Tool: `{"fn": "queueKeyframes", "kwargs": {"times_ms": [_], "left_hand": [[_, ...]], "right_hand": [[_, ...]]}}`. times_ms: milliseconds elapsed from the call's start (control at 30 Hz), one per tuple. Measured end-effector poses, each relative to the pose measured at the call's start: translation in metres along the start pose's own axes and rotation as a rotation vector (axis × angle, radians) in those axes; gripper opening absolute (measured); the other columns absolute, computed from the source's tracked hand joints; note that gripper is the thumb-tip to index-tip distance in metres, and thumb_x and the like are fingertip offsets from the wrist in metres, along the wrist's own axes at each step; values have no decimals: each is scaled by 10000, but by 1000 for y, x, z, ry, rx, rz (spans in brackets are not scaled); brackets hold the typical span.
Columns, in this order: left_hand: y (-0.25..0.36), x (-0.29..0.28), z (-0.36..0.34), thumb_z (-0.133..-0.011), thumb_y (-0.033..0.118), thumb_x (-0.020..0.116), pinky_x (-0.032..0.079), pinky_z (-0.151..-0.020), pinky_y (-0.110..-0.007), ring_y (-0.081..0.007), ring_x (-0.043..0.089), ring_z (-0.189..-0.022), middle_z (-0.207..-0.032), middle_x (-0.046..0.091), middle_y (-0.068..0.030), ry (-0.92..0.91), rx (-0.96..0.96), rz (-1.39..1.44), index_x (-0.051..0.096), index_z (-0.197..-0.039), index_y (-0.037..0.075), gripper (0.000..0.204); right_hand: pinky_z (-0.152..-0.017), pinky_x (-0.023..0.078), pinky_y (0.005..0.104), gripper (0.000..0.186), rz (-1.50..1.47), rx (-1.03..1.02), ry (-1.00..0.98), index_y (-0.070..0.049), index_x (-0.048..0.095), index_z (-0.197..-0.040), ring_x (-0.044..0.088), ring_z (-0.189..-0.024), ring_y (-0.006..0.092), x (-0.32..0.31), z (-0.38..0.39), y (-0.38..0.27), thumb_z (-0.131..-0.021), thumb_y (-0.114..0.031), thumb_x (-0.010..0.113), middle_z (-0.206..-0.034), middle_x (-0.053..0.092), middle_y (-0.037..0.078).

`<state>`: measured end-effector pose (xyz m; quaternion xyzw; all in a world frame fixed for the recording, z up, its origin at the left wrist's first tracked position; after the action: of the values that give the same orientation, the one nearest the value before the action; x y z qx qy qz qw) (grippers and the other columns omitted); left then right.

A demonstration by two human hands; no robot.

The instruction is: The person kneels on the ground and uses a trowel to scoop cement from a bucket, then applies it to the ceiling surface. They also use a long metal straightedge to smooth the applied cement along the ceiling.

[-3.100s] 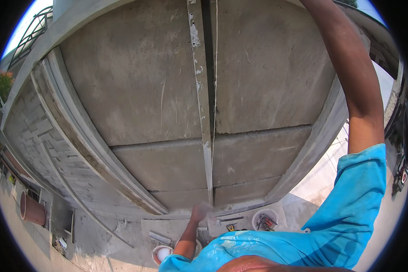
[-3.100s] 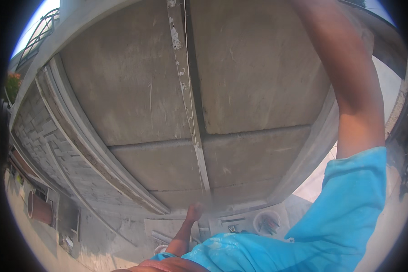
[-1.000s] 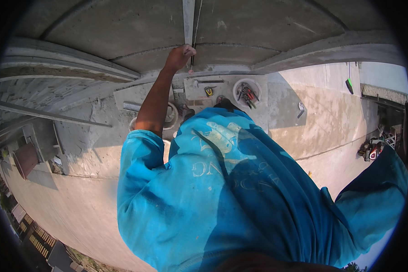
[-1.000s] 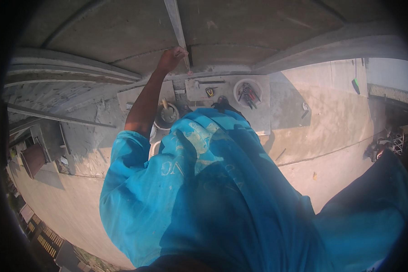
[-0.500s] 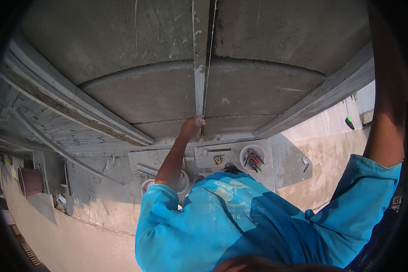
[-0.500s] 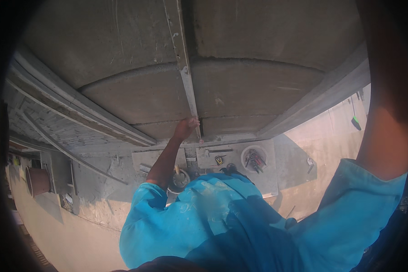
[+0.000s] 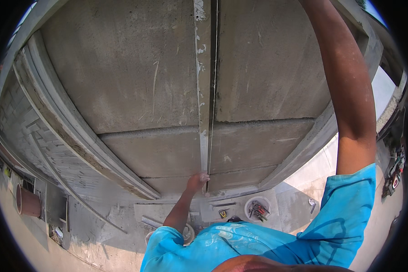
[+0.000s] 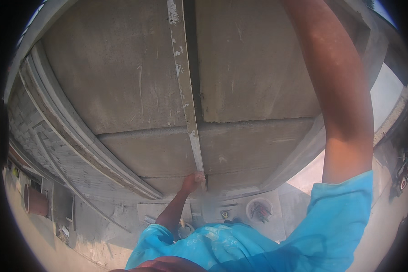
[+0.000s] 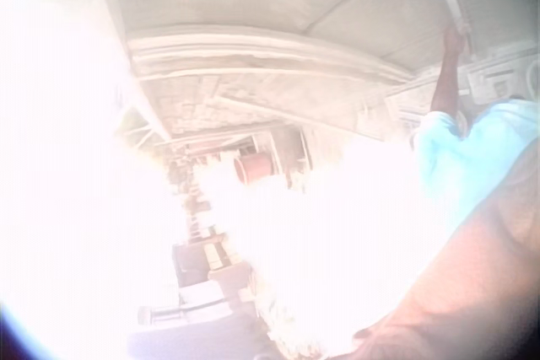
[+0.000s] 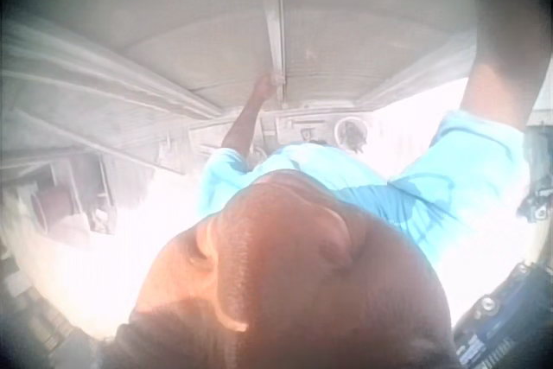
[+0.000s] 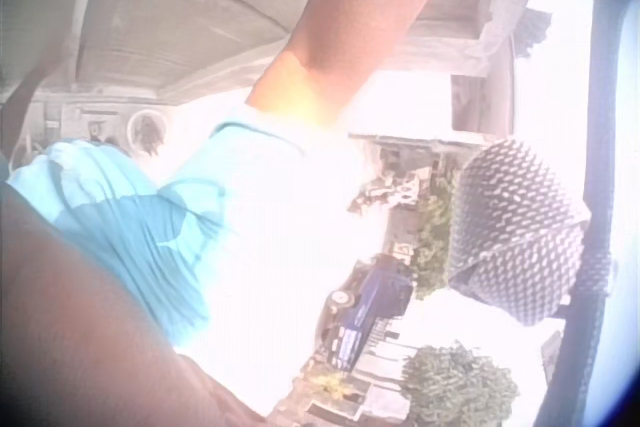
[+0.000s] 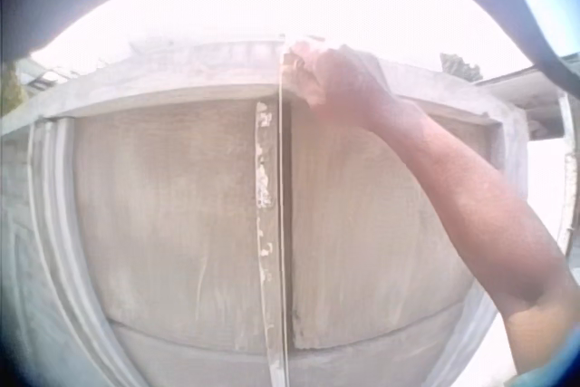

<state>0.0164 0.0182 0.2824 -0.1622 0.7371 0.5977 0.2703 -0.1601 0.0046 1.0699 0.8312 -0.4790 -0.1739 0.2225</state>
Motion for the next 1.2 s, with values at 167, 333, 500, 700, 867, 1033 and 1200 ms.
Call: {"fn": "queueKeyframes", "kwargs": {"times_ms": [167,333,500,700,867,1033,1200], "left_hand": [[-11,0,5,-902,346,722,530,-977,-414,-293,675,-1147,-1260,715,-77,42,-17,13,783,-1049,153,250],[6,-2,2,-904,353,713,540,-956,-394,-286,695,-1104,-1235,726,-57,44,-101,-14,790,-1020,165,234],[6,-3,4,-913,269,676,530,-973,-395,-280,689,-1126,-1238,725,-70,45,-63,-26,776,-1045,163,197],[-7,2,3,-889,370,703,519,-990,-389,-285,675,-1157,-1319,688,-79,12,-56,-21,782,-1035,155,272],[-8,1,6,-892,387,699,506,-1011,-394,-290,664,-1182,-1349,674,-81,15,-61,13,780,-1034,145,292],[7,2,3,-878,380,711,506,-1012,-392,-292,663,-1184,-1348,678,-79,-25,-134,1,783,-1056,148,300],[14,-11,15,-894,375,685,507,-1013,-398,-292,658,-1189,-1343,678,-87,10,-153,-26,782,-1065,166,287]], "right_hand": [[-818,548,472,346,39,69,-18,-52,667,-1160,716,-927,371,0,-2,1,-1012,-354,585,-1001,736,201],[-766,551,456,316,44,55,-42,-41,669,-1120,722,-872,364,-2,0,-1,-1007,-327,599,-941,733,197],[-748,552,453,291,-3,89,-57,-32,666,-1096,720,-846,367,-3,-2,-2,-1003,-300,606,-920,727,201],[-754,555,445,293,-7,34,5,-22,667,-1090,721,-819,358,-2,-2,-3,-1005,-294,599,-943,727,204],[-736,561,429,292,-41,83,-39,-32,674,-1113,728,-805,323,1,-2,-4,-1011,-293,590,-908,732,185],[-698,564,411,286,29,62,-41,-32,676,-1117,729,-765,308,-3,-4,0,-1013,-284,590,-867,736,167],[-685,561,413,279,-37,149,-104,-27,675,-1115,728,-749,309,2,-1,-5,-1008,-274,601,-846,735,167]]}}
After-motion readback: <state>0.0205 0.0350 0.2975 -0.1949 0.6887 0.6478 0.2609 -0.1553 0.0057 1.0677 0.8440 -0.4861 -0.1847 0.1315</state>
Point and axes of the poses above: each hand's wrist, its own z-axis away from the middle knuckle, its own x-axis out of the palm, y = z × x, the point moved 3 cm from there along -z, towards the middle knuckle
